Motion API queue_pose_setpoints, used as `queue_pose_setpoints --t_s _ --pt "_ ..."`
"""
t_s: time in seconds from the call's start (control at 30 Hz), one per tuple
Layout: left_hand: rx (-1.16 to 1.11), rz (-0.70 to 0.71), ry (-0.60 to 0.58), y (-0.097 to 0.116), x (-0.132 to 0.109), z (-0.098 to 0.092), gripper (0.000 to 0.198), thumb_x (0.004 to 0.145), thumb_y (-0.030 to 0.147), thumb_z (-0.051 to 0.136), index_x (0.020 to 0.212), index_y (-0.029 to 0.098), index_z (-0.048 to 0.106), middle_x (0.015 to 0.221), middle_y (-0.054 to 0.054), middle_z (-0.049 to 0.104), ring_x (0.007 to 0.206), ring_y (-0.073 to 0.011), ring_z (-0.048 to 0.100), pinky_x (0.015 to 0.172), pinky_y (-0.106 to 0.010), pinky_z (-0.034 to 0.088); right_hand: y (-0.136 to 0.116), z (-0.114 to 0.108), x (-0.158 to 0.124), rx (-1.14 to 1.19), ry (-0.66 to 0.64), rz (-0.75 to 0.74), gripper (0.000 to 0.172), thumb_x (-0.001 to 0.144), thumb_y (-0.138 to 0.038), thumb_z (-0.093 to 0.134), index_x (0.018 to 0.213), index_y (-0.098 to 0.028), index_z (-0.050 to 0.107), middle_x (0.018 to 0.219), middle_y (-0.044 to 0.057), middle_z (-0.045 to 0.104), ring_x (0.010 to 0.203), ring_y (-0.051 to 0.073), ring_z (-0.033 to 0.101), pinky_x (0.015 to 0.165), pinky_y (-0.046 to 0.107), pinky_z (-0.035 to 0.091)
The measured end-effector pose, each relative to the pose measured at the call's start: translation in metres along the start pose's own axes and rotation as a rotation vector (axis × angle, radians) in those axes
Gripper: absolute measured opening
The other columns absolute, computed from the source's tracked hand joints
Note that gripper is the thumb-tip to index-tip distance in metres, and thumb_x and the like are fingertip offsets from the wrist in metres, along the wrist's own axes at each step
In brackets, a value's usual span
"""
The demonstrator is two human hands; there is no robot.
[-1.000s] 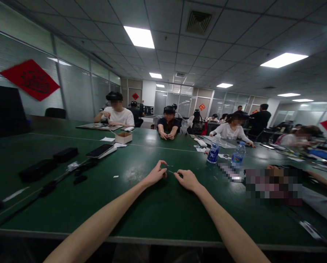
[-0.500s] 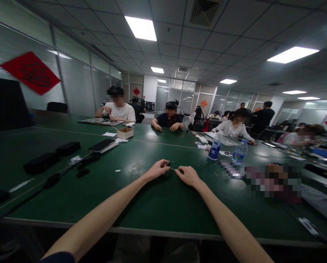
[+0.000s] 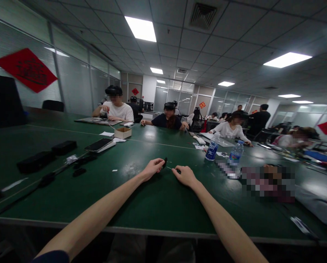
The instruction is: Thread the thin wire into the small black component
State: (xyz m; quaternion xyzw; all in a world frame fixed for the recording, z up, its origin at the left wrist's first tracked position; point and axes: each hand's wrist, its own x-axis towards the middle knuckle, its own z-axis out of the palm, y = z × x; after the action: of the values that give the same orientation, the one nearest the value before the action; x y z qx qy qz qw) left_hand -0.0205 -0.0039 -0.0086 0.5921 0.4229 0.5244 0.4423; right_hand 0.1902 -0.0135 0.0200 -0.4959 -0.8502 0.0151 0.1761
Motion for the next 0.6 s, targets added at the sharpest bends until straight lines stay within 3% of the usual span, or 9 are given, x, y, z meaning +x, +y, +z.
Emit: queue_pose_setpoints --t_s 0.4,0.6 --pt "0.010 0.030 -0.067 -0.0005 -0.0004 -0.0029 0.044 0.076 0.051 0.056 0.094 0.011 0.062 0.075 -0.003 0.060 0.063 -0.0109 0.052 0.062 -0.024 0.042 0.0020 0.0013 -0.0008 -0.007 -0.017 -0.021 0.047 0.092 -0.055 0.033 0.096 -0.023 0.067 0.088 0.004 0.068 0.080 0.017 0.061 0.069 0.024 0.040" --pt "-0.025 0.040 -0.107 0.0003 -0.0014 -0.0048 0.044 0.073 0.040 0.065 0.105 0.011 0.060 0.085 -0.006 0.063 0.070 -0.0125 0.056 0.068 -0.026 0.045 0.0013 -0.0024 -0.0018 -0.012 -0.026 0.004 0.046 0.092 -0.054 0.034 0.096 -0.023 0.067 0.089 0.005 0.069 0.079 0.017 0.061 0.069 0.024 0.041"
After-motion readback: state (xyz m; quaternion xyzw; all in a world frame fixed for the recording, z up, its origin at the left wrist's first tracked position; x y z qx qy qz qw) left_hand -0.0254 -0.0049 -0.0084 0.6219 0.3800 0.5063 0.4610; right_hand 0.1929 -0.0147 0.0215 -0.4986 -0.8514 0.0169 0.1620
